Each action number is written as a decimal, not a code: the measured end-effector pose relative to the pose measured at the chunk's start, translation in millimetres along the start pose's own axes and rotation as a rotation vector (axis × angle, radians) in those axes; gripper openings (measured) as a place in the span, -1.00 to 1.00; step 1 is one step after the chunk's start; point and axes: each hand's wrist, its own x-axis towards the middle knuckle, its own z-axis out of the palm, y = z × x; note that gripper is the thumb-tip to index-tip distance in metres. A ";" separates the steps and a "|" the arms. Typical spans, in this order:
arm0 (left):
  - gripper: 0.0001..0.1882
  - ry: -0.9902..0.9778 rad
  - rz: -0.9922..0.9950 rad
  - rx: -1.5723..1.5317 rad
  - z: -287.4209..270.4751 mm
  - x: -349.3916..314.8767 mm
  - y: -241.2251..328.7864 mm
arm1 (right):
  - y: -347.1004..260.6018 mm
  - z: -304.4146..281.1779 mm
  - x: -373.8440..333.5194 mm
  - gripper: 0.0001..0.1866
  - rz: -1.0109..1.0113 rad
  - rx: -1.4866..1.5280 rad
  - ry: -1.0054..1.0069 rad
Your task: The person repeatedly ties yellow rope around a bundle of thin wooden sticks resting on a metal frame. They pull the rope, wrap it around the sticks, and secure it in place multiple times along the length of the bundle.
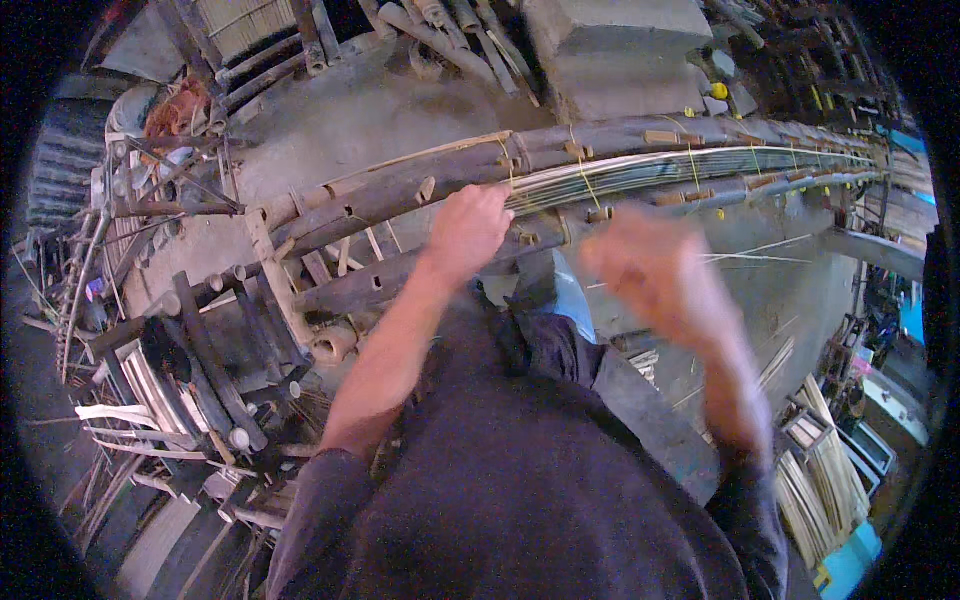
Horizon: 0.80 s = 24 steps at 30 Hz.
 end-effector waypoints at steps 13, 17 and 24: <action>-0.73 0.115 -0.042 -0.080 20.7 19.3 1.8 | 101.6 54.1 185.0 -0.51 0.308 0.043 0.439; -0.67 0.200 0.019 -0.303 35.5 13.6 -18.8 | 51.2 23.8 177.5 -0.65 0.097 1.092 0.640; -0.67 0.123 -0.027 -0.451 -12.6 9.5 31.3 | 73.5 190.4 46.3 -0.74 -0.296 0.168 -0.138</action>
